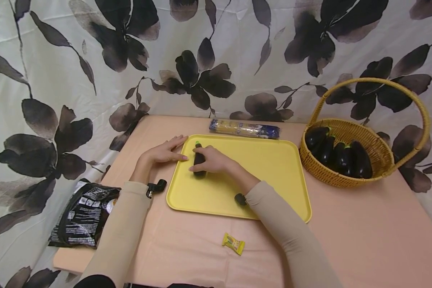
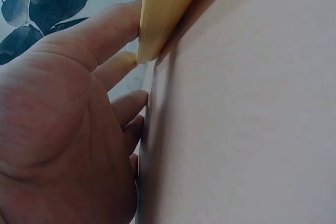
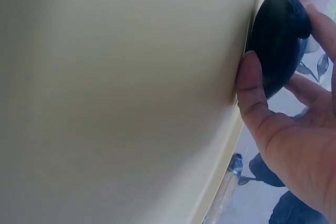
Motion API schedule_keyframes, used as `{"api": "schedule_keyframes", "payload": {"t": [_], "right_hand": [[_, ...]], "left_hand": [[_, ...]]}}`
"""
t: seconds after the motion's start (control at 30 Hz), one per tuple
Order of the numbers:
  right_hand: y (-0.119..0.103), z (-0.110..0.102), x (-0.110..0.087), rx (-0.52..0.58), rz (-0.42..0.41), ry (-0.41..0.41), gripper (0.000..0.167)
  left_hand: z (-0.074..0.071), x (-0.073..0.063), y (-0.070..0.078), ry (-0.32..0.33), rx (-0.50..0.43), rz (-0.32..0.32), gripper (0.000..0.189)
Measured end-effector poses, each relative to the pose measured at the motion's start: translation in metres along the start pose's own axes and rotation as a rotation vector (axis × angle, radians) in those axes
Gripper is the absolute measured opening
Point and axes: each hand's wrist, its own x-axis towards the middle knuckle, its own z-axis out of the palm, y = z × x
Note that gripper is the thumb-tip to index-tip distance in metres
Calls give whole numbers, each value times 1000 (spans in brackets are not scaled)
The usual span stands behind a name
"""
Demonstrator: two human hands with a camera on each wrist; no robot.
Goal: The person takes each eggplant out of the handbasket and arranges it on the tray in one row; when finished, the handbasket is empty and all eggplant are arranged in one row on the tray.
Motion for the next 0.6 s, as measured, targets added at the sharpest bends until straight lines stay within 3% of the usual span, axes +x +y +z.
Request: {"api": "schedule_keyframes", "payload": {"t": [0.17,0.6], "right_hand": [[-6,1,-2,-5,49,13,84],[-12,4,1,-18,77,22,87]], "left_hand": [[0,0,1,0,3,-5,99],[1,1,-1,1,9,3,98]]}}
